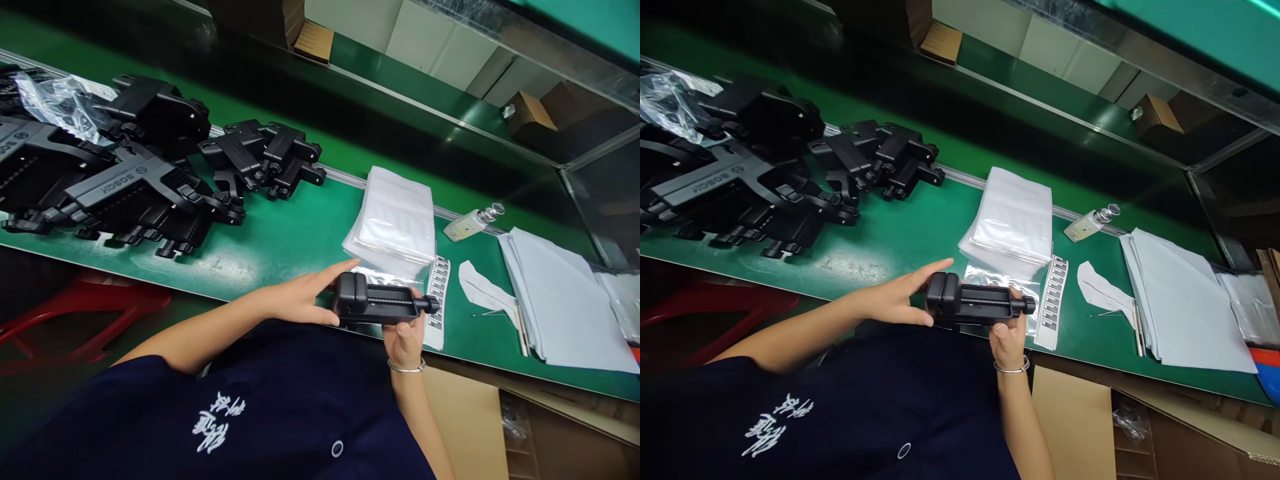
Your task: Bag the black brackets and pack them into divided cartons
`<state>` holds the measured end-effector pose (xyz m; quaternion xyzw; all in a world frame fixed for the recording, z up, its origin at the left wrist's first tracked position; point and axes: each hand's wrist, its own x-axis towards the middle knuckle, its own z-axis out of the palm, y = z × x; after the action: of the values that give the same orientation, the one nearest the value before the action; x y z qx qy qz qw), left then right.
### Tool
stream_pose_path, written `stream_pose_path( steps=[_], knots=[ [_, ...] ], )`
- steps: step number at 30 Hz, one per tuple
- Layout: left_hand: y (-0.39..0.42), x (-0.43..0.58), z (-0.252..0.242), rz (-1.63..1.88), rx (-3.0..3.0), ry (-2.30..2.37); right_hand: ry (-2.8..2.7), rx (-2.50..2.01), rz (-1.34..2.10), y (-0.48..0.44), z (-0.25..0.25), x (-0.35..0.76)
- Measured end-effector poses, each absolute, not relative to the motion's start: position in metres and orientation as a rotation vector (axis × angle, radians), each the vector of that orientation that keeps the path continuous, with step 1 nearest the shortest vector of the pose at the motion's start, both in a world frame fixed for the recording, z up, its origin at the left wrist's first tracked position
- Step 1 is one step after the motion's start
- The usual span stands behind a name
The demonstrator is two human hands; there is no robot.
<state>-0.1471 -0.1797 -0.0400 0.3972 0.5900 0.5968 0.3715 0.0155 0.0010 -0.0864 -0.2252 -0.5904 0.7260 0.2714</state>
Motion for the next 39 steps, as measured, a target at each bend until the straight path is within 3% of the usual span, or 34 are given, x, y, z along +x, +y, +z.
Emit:
stream_pose_path(
  steps=[7, 16, 19, 24, 29, 34, 36, 39],
  knots=[
    [-0.174, -0.142, -0.061, 1.748, 0.416, 1.051, -1.704, -0.602, 2.111, 0.017, -0.069, 0.017],
    [-0.168, -0.139, -0.086, 1.633, -0.197, 0.794, -1.707, -0.766, 2.006, 0.009, -0.067, 0.005],
    [-0.164, -0.147, -0.090, 1.553, -0.257, 0.744, -1.872, -0.688, 1.851, -0.001, -0.056, 0.006],
    [-0.152, -0.155, -0.106, 1.471, -0.184, 0.715, -2.289, -0.553, 1.279, -0.021, -0.033, 0.006],
    [-0.141, -0.152, -0.116, 1.475, -0.162, 0.775, -2.416, -0.350, 1.050, -0.033, -0.024, 0.001],
    [-0.140, -0.153, -0.110, 1.479, -0.118, 0.940, -2.450, -0.323, 1.223, -0.009, -0.027, 0.012],
    [-0.147, -0.158, -0.105, 1.514, -0.112, 1.098, -2.406, -0.465, 1.256, 0.024, -0.034, 0.025],
    [-0.161, -0.174, -0.099, 1.647, -0.007, 1.510, -2.320, -0.944, 0.983, 0.087, -0.051, 0.055]
  ],
)
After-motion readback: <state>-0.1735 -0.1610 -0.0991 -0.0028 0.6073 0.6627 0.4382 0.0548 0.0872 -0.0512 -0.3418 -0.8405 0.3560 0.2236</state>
